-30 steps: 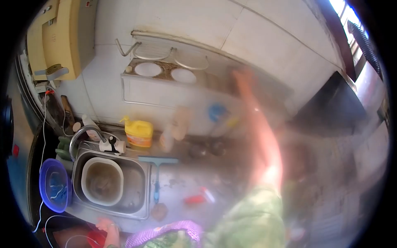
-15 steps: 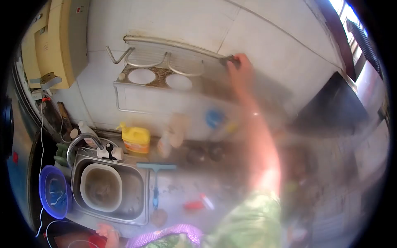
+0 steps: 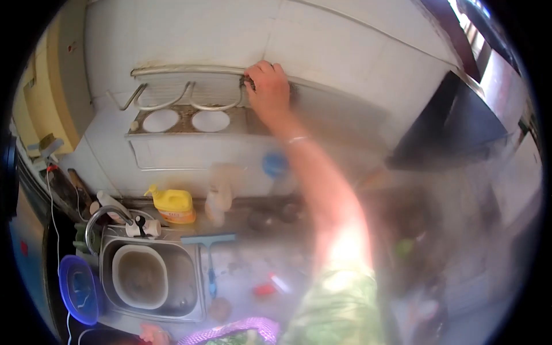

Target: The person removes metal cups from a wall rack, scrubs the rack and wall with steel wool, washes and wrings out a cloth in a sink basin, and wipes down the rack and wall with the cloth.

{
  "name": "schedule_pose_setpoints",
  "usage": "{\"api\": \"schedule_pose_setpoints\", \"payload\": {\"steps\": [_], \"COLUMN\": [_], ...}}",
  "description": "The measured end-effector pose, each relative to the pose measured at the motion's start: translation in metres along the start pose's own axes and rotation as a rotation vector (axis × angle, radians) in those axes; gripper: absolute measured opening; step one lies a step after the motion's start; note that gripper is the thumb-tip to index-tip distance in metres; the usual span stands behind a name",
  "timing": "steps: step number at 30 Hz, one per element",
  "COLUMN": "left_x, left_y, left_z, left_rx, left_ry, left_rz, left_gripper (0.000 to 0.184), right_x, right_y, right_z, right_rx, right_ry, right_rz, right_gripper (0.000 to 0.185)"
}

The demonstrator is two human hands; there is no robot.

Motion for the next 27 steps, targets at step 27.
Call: {"api": "schedule_pose_setpoints", "payload": {"steps": [27], "left_x": [-0.009], "left_y": [0.002], "left_z": [-0.007], "left_rx": [0.042], "left_ry": [0.019], "left_rz": [-0.044], "left_gripper": [0.053], "right_x": [0.060], "right_y": [-0.084], "right_z": [-0.130], "right_rx": [-0.251], "right_ry": [-0.003], "right_rz": [-0.031], "right_gripper": [0.015]}}
Point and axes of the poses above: each hand's wrist, its own y-axis towards the middle knuckle, its own x-axis out of the back of the hand, z = x × y, the point moved 2 cm from there along y, towards the middle knuckle, and after that the axes turned 14 degrees about x, right-handed, at the moved point
